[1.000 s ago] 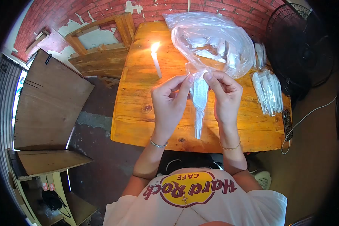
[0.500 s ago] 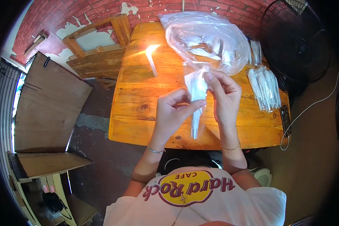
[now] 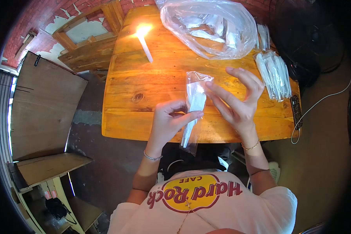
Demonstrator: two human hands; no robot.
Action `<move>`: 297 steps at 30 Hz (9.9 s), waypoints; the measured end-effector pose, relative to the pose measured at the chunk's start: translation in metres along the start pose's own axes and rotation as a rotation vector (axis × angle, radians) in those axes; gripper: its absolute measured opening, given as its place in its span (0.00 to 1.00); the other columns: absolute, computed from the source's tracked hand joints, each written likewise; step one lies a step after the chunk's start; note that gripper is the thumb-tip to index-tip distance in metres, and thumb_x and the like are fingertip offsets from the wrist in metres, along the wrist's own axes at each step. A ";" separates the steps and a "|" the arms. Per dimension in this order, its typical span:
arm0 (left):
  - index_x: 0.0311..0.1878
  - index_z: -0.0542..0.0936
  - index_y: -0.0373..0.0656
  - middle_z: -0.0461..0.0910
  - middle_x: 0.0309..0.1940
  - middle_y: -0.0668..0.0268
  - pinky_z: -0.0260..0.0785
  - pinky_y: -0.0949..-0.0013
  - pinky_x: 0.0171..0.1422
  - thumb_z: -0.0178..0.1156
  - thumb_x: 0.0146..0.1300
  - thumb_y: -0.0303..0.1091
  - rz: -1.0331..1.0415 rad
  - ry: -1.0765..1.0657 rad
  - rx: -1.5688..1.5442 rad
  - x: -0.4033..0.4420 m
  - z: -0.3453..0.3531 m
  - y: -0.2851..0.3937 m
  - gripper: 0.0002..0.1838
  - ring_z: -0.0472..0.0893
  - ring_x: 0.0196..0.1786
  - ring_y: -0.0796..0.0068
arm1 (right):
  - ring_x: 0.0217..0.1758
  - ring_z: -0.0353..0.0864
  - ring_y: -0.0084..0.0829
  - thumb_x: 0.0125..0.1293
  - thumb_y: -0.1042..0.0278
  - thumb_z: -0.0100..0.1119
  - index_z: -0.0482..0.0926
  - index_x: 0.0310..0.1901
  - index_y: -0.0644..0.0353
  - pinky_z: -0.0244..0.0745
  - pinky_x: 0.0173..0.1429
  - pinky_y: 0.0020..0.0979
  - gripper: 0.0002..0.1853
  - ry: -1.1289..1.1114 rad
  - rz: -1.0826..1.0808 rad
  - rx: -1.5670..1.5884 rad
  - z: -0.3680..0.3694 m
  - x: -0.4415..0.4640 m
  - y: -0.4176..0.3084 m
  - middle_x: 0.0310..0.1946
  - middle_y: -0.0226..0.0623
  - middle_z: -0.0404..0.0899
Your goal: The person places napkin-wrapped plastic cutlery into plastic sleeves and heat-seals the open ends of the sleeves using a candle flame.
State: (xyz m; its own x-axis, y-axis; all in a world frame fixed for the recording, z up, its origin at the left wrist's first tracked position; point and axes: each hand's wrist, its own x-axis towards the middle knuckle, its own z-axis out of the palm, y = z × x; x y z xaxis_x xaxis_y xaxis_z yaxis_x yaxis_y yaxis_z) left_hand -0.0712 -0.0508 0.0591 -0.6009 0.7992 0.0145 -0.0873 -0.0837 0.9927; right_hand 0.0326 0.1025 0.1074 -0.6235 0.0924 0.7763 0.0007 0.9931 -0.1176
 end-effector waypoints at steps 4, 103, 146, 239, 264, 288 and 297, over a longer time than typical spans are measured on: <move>0.31 0.81 0.34 0.80 0.24 0.69 0.70 0.82 0.31 0.68 0.50 0.27 -0.040 -0.015 0.039 -0.006 0.002 -0.004 0.08 0.77 0.28 0.87 | 0.51 0.69 0.34 0.43 0.71 0.68 0.83 0.34 0.52 0.64 0.54 0.33 0.12 -0.037 0.000 0.101 -0.003 0.002 0.002 0.44 0.33 0.76; 0.32 0.81 0.31 0.80 0.28 0.66 0.68 0.84 0.35 0.63 0.56 0.23 0.156 0.222 -0.044 0.016 0.037 0.012 0.04 0.76 0.30 0.86 | 0.35 0.77 0.16 0.54 0.78 0.65 0.78 0.41 0.66 0.72 0.40 0.20 0.12 -0.180 0.993 1.288 0.003 -0.050 -0.014 0.33 0.29 0.79; 0.34 0.80 0.34 0.81 0.30 0.62 0.71 0.77 0.41 0.62 0.53 0.23 0.167 -0.004 0.164 0.003 0.023 -0.061 0.05 0.80 0.33 0.79 | 0.39 0.71 0.36 0.46 0.81 0.57 0.79 0.34 0.57 0.65 0.43 0.35 0.12 0.255 0.041 -0.218 0.010 -0.005 0.183 0.34 0.36 0.73; 0.44 0.75 0.36 0.76 0.26 0.70 0.67 0.79 0.31 0.57 0.62 0.30 0.039 -0.036 0.019 -0.008 0.037 -0.019 0.10 0.75 0.27 0.86 | 0.37 0.77 0.18 0.58 0.76 0.60 0.74 0.46 0.68 0.72 0.44 0.21 0.14 -0.124 0.696 1.150 0.001 0.035 0.018 0.32 0.32 0.79; 0.35 0.75 0.36 0.77 0.33 0.67 0.71 0.76 0.43 0.62 0.53 0.17 0.453 0.312 -0.115 -0.006 0.013 0.035 0.08 0.77 0.37 0.82 | 0.29 0.72 0.13 0.54 0.74 0.63 0.81 0.35 0.64 0.65 0.32 0.17 0.06 -0.355 0.480 0.985 0.003 0.038 -0.009 0.30 0.29 0.81; 0.35 0.79 0.33 0.79 0.33 0.63 0.73 0.78 0.41 0.62 0.53 0.18 0.331 0.271 -0.071 -0.007 0.004 0.041 0.06 0.79 0.35 0.80 | 0.50 0.73 0.30 0.45 0.73 0.68 0.79 0.30 0.61 0.69 0.46 0.28 0.10 -0.102 0.007 0.734 -0.011 0.059 -0.005 0.49 0.43 0.73; 0.33 0.80 0.35 0.78 0.30 0.64 0.74 0.77 0.40 0.64 0.50 0.19 0.428 0.190 0.074 -0.009 0.011 0.050 0.06 0.80 0.33 0.79 | 0.49 0.73 0.34 0.40 0.74 0.67 0.72 0.19 0.63 0.66 0.47 0.29 0.10 -0.278 -0.175 0.532 -0.049 0.090 0.013 0.47 0.52 0.74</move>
State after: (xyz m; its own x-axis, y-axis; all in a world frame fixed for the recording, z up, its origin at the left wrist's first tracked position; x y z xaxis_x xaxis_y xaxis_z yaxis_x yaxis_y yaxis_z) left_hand -0.0617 -0.0555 0.1103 -0.7057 0.5788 0.4085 0.2522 -0.3336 0.9083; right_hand 0.0144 0.1270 0.2061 -0.7591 -0.1618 0.6306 -0.4649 0.8128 -0.3511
